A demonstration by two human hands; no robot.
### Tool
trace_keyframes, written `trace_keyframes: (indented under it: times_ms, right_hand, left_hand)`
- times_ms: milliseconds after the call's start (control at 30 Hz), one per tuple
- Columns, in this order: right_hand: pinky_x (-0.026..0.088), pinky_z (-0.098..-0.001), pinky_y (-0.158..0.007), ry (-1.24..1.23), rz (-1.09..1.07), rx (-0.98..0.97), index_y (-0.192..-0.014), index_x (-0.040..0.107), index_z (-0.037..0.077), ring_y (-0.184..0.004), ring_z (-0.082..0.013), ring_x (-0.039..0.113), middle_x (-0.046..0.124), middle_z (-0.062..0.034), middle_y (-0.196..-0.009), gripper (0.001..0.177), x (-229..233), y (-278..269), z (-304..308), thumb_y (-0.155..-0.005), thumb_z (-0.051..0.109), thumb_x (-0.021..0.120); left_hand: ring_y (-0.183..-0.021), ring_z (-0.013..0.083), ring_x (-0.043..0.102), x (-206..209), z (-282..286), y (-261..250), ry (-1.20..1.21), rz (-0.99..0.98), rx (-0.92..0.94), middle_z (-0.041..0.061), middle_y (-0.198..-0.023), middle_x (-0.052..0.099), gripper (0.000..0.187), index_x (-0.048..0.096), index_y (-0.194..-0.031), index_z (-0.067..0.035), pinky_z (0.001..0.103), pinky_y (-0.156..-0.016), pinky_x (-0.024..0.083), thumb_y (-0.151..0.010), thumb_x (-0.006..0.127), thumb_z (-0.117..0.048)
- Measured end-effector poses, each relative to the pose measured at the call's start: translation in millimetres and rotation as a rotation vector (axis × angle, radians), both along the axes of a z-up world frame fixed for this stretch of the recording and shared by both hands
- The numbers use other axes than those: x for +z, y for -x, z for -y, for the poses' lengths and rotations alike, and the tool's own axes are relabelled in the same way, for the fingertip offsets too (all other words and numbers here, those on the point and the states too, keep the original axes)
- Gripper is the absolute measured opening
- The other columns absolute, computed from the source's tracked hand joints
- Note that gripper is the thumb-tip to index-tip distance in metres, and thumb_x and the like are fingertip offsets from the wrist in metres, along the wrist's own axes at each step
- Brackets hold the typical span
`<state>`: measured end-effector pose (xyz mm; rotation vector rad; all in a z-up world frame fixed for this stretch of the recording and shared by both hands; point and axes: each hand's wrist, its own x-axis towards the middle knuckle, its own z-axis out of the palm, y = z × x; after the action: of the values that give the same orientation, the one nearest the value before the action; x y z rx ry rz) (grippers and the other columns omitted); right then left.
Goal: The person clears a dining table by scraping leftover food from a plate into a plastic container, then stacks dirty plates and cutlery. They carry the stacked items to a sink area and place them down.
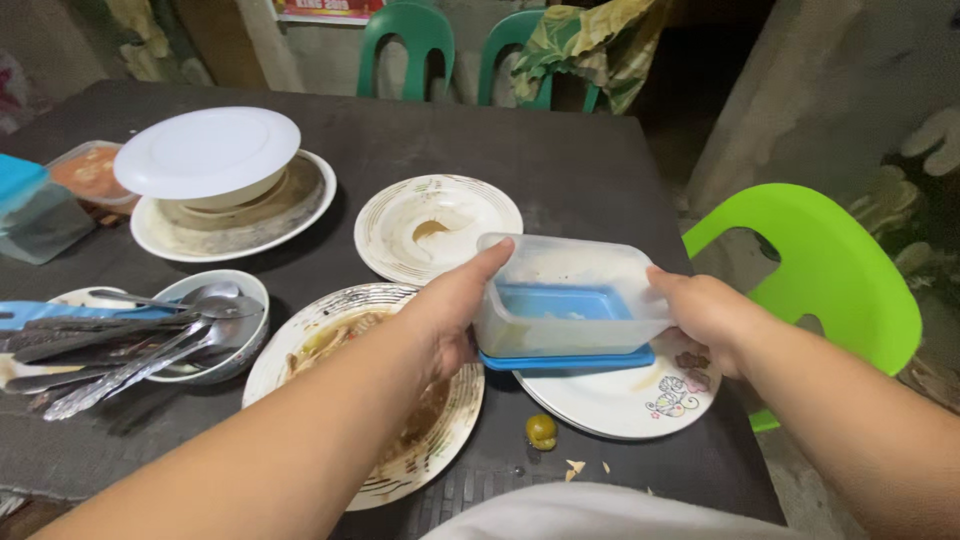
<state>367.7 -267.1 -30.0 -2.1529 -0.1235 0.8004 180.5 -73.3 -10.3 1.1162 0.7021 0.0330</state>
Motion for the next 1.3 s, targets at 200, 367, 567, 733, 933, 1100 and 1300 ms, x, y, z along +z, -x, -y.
trace_keyframes:
  times_ms: [200,367,567,733,933,1100,1300]
  right_hand:
    - [0.039,-0.0374,-0.089,-0.03,0.049,0.133,-0.123,0.075,0.013,-0.094,-0.0204,0.052,0.071,-0.0101,-0.115,0.057,28,11,-42,-0.106,0.05,0.035]
    - [0.04,-0.0378,-0.083,-0.205,0.001,0.184,-0.119,0.068,0.01,-0.088,-0.0177,0.051,0.068,-0.0051,-0.113,0.051,32,23,-90,-0.106,0.05,0.04]
    - [0.056,-0.0453,-0.088,-0.585,-0.335,0.053,-0.138,0.049,0.003,-0.108,-0.029,0.055,0.044,-0.0143,-0.145,0.045,7,14,-167,-0.108,0.036,0.046]
    - [0.06,-0.0512,-0.094,-0.591,-0.419,-0.229,-0.148,0.041,0.005,-0.13,-0.0505,0.04,0.012,-0.0304,-0.159,0.039,-5,6,-212,-0.111,0.016,0.041]
    - [0.06,-0.0462,-0.094,-0.544,-0.388,-0.284,-0.146,0.05,0.008,-0.127,-0.0389,0.053,0.027,-0.0274,-0.15,0.039,-6,7,-218,-0.108,0.013,0.04]
    - [0.061,-0.0412,-0.09,-0.49,-0.426,-0.297,-0.149,0.027,-0.001,-0.113,-0.0354,0.057,0.031,-0.0308,-0.144,0.052,-8,11,-213,-0.107,0.017,0.053]
    - [0.059,-0.0395,-0.083,-0.477,-0.49,-0.119,-0.135,0.043,0.001,-0.083,-0.0132,0.053,0.048,-0.0135,-0.123,0.038,-41,-39,-229,-0.104,0.02,0.054]
  left_hand:
    - [-0.128,0.0329,0.062,13,-18,29,-0.006,0.038,0.106,0.017,-0.141,0.063,0.074,0.051,-0.145,-0.009,0.052,-0.101,0.049,-0.084,0.059,-0.051]
    - [-0.121,0.0331,0.066,16,-49,79,0.061,0.188,0.265,0.017,-0.132,0.068,0.067,0.057,-0.137,-0.007,0.055,-0.1,0.051,-0.084,0.059,-0.048]
    - [-0.117,0.0306,0.068,23,-63,152,0.038,0.305,0.529,0.013,-0.127,0.071,0.061,0.06,-0.132,-0.01,0.053,-0.101,0.053,-0.084,0.058,-0.046]
    - [-0.118,0.0303,0.068,25,-59,199,0.053,0.338,0.642,0.014,-0.128,0.071,0.06,0.06,-0.133,-0.011,0.051,-0.099,0.053,-0.087,0.052,-0.048]
    - [-0.121,0.0277,0.068,22,-52,218,0.039,0.315,0.724,0.012,-0.13,0.071,0.061,0.06,-0.135,-0.011,0.05,-0.102,0.053,-0.089,0.052,-0.051]
    - [-0.123,0.0286,0.066,21,-53,206,0.053,0.281,0.722,0.012,-0.132,0.07,0.065,0.06,-0.137,-0.011,0.051,-0.102,0.052,-0.091,0.048,-0.055]
    - [-0.124,0.0284,0.066,20,-61,189,0.02,0.289,0.709,0.011,-0.137,0.068,0.066,0.057,-0.141,-0.015,0.051,-0.103,0.051,-0.09,0.047,-0.056]
